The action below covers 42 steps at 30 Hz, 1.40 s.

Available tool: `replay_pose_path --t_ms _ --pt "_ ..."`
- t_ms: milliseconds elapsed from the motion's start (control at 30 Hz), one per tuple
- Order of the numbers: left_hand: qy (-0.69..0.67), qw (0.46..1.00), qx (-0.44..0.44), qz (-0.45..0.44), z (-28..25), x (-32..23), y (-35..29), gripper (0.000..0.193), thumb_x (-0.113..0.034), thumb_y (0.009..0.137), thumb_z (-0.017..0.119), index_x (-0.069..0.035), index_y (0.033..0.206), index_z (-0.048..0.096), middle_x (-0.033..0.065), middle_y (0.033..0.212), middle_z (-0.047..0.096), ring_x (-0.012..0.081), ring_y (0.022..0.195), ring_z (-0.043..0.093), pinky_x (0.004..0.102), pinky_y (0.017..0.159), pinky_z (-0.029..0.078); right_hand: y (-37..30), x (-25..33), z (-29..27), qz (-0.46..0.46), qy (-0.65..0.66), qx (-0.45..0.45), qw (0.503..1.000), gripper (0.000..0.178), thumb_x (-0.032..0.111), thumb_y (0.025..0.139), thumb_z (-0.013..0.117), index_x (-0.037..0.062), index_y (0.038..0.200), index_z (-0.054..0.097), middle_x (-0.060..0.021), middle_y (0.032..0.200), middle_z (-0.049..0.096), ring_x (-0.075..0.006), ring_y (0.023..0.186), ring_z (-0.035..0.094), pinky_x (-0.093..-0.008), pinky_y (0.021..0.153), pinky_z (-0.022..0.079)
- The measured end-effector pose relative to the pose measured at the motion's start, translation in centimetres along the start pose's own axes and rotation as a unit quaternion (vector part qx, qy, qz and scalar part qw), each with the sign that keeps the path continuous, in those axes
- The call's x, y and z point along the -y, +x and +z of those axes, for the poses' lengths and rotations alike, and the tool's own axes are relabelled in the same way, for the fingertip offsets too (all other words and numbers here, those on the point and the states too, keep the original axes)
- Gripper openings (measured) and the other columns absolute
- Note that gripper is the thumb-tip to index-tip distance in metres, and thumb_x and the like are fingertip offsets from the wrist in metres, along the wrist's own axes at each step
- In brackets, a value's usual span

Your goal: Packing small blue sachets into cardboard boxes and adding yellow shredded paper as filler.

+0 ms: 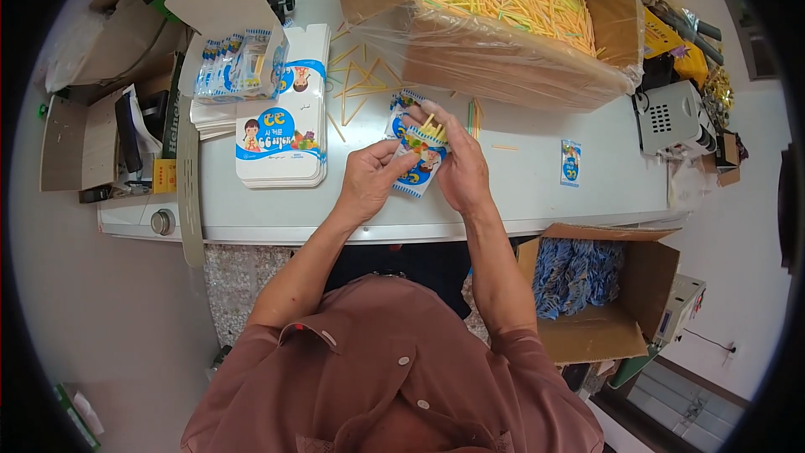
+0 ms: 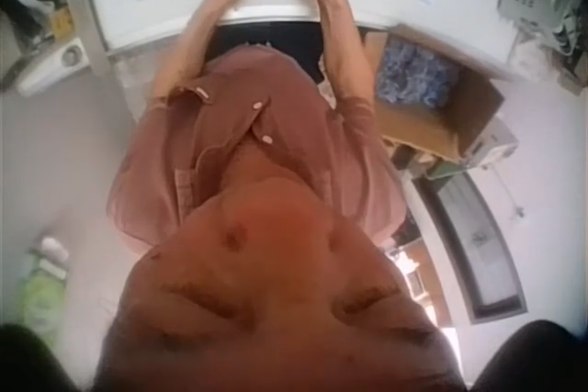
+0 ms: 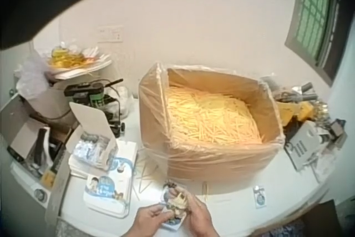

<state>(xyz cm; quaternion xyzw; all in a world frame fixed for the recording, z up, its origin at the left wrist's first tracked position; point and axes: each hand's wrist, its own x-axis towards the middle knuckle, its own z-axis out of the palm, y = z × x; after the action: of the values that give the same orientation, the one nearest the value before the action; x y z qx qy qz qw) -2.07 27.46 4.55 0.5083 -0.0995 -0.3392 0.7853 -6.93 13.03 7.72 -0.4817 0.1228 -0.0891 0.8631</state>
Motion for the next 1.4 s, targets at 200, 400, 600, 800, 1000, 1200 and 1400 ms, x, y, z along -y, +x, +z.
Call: replay_pose_path --t_ms 200,400,600,800,1000,1200,1400 --pt "-0.002 1.000 -0.010 -0.002 -0.1 0.3 0.3 0.029 -0.012 0.095 0.067 0.006 0.118 0.064 0.0107 0.099 0.073 0.0091 0.086 0.067 0.0219 0.076 0.054 1.0 0.4 -0.1 -0.047 0.038 -0.044 0.997 0.050 0.036 0.108 0.034 -0.0067 0.126 0.052 -0.0235 0.131 0.057 -0.0343 0.126 0.055 -0.0466 0.107 0.044" --pt "-0.024 0.999 -0.029 0.010 -0.4 0.5 0.4 0.030 -0.011 0.095 0.067 0.007 0.118 0.063 0.0110 0.098 0.073 0.0094 0.084 0.068 0.0225 0.075 0.055 1.0 0.9 -0.4 -0.002 0.115 -0.057 0.992 0.049 0.036 0.108 0.037 -0.0067 0.125 0.052 -0.0231 0.127 0.060 -0.0335 0.123 0.057 -0.0438 0.104 0.047" --pt "-0.022 0.998 -0.046 0.022 -0.7 0.7 0.3 0.029 -0.011 0.095 0.067 0.007 0.118 0.062 0.0114 0.098 0.073 0.0096 0.084 0.068 0.0224 0.075 0.055 0.3 -0.1 -0.4 0.023 -0.027 -0.060 0.998 0.040 0.029 0.106 0.046 -0.0044 0.126 0.057 -0.0169 0.125 0.063 -0.0211 0.110 0.062 -0.0327 0.096 0.050" --pt "-0.008 0.998 -0.053 0.029 -0.7 1.0 0.2 0.029 -0.011 0.095 0.067 0.007 0.117 0.062 0.0115 0.099 0.073 0.0093 0.084 0.067 0.0221 0.074 0.055 0.6 -0.2 0.0 0.016 -0.061 -0.077 0.995 0.034 0.024 0.105 0.049 -0.0033 0.120 0.061 -0.0147 0.120 0.066 -0.0170 0.104 0.063 -0.0271 0.090 0.049" --pt "-0.019 0.996 -0.082 0.039 -1.0 0.7 -0.2 0.029 -0.011 0.095 0.067 0.008 0.117 0.062 0.0116 0.099 0.073 0.0091 0.084 0.067 0.0219 0.075 0.054 1.8 2.4 -1.1 -0.119 -0.011 -0.179 0.977 0.031 0.028 0.105 0.046 0.0000 0.112 0.057 -0.0173 0.112 0.067 -0.0232 0.100 0.067 -0.0402 0.080 0.059" --pt "-0.044 0.989 -0.123 0.063 -2.1 -0.3 -0.8 0.028 -0.010 0.097 0.065 0.007 0.118 0.059 0.0123 0.103 0.072 0.0099 0.088 0.068 0.0212 0.077 0.054 1.8 5.7 -5.9 0.010 -0.493 -0.113 0.863 0.029 0.027 0.103 0.049 -0.0003 0.106 0.058 -0.0128 0.088 0.066 -0.0225 0.080 0.068 -0.0342 0.068 0.058" --pt "-0.079 0.986 -0.124 0.077 -1.5 0.4 -0.6 0.028 -0.011 0.097 0.064 0.006 0.118 0.057 0.0130 0.106 0.071 0.0106 0.092 0.068 0.0216 0.079 0.054 2.9 1.9 -8.7 -0.048 -0.711 -0.124 0.690 0.024 0.016 0.093 0.059 -0.0042 0.106 0.059 -0.0234 0.084 0.066 -0.0373 0.076 0.068 -0.0444 0.071 0.054"
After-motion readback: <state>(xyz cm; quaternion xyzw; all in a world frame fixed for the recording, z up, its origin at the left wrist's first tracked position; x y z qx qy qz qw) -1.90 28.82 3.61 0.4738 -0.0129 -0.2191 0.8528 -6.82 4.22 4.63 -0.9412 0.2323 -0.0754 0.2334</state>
